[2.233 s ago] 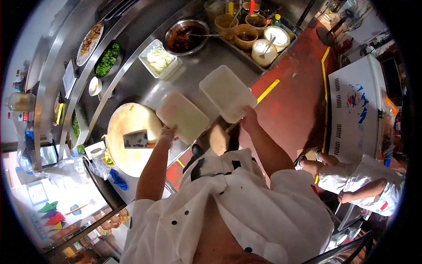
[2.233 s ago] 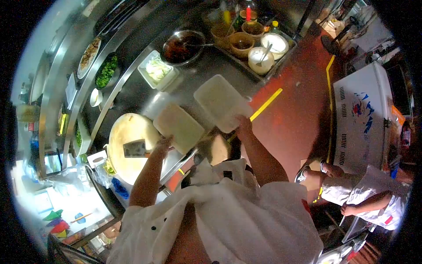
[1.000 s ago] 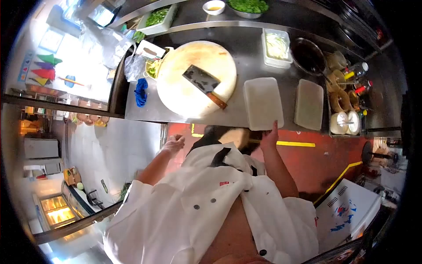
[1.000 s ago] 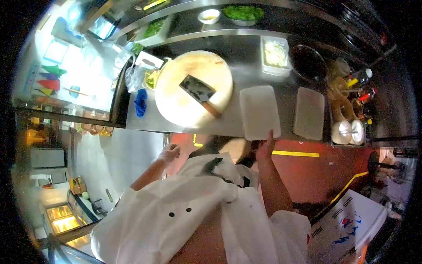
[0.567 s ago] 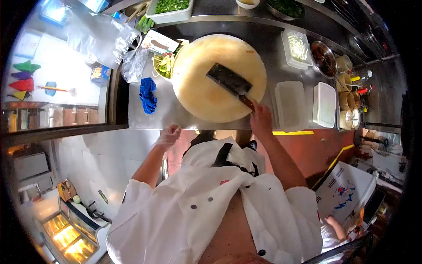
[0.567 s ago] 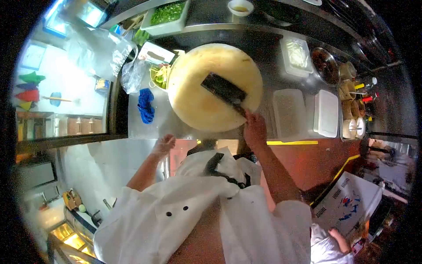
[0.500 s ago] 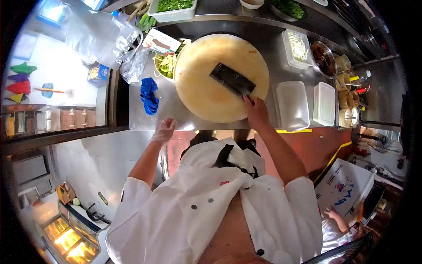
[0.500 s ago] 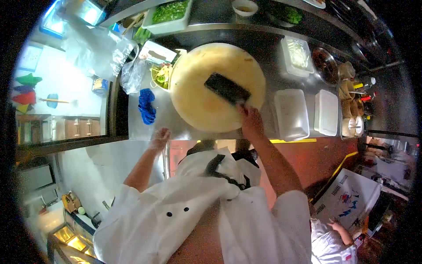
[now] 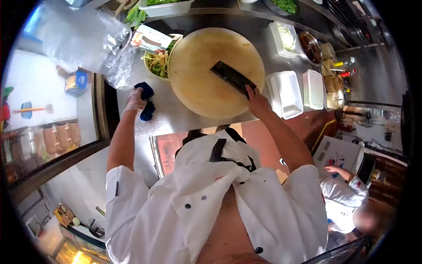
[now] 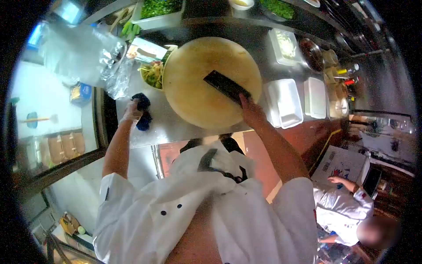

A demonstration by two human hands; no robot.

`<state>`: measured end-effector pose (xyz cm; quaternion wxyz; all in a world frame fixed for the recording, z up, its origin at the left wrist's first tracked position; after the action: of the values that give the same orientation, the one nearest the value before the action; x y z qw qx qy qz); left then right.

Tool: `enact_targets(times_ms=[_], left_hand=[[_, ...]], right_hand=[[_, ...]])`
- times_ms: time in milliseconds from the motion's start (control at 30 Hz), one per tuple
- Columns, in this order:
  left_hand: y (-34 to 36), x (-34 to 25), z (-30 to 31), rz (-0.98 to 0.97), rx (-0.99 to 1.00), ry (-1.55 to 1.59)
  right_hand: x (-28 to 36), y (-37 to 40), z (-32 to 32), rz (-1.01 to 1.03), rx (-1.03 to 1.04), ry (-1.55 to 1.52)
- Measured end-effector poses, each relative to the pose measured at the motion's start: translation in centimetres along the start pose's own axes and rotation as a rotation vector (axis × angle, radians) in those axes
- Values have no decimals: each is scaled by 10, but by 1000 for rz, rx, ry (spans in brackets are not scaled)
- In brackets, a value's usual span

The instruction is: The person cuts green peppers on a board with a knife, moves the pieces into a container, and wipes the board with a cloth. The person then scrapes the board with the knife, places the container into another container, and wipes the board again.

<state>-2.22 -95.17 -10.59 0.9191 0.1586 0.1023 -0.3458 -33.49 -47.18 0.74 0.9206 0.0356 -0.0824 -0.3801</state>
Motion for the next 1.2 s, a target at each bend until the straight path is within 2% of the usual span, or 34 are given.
enact_targets(times_ms=[33,67,133,167,200,233,267,333,433,467,533,567,633,667,733,833,967,1067,1133,1200], left_hand=[[10,-7,7,75,108,4],[13,-4,0,69,104,4],[20,1,-9,-137,-233,-9],[21,6,-18,-141,-231,-13],[22,9,-21,-180,-314,8],[25,10,-19,-217,-396,28],[28,3,-12,-220,-396,21],[34,-8,-1,22,-230,77],[36,-2,-13,91,-222,103],[39,2,-18,98,-224,100],[44,1,-21,-53,-296,61],[47,0,-19,-47,-299,59],[55,-6,-14,-16,-298,108],[59,-2,-17,-22,-337,163],[66,2,-19,-25,-320,134],[82,-15,-5,87,-227,126],[93,-20,-10,190,-155,188],[92,-20,-15,129,-179,51],[94,-20,-16,155,-195,53],[97,-18,-20,179,-211,58]], right_hand=[[8,8,25,-36,-33,-138],[11,9,38,-67,-70,-279],[-7,6,32,-146,-104,-332],[-16,5,31,-225,-137,-385],[-25,-3,33,-264,-194,-363],[-32,-14,27,-268,-194,-370],[-43,-27,20,-272,-253,-335],[-62,-51,-10,-206,-428,-201],[-27,-74,-21,-138,-486,-173],[-10,-80,-21,-132,-484,-178],[27,-91,-30,-105,-229,-191],[46,-90,-23,-98,-229,-193],[79,-76,-15,-11,-67,-201],[82,-65,-18,-5,-69,-201],[90,-48,-20,171,-187,-258],[83,-46,0,168,-69,-357],[71,-109,6,141,-189,-339],[77,-157,12,150,-242,-344],[90,-170,11,300,-248,-222],[99,-178,11,366,-231,-199]])
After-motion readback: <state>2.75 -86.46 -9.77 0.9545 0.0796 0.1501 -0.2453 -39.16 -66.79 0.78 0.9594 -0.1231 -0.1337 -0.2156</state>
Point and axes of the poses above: each hand's wrist, its own y-axis away from the middle knuckle, its own z-axis out of the back of the hand, x = y × z, the point moved 5 cm from there along -y, towards the middle knuckle, and after that the axes turned 14 degrees about -x, right-handed, at the moved point
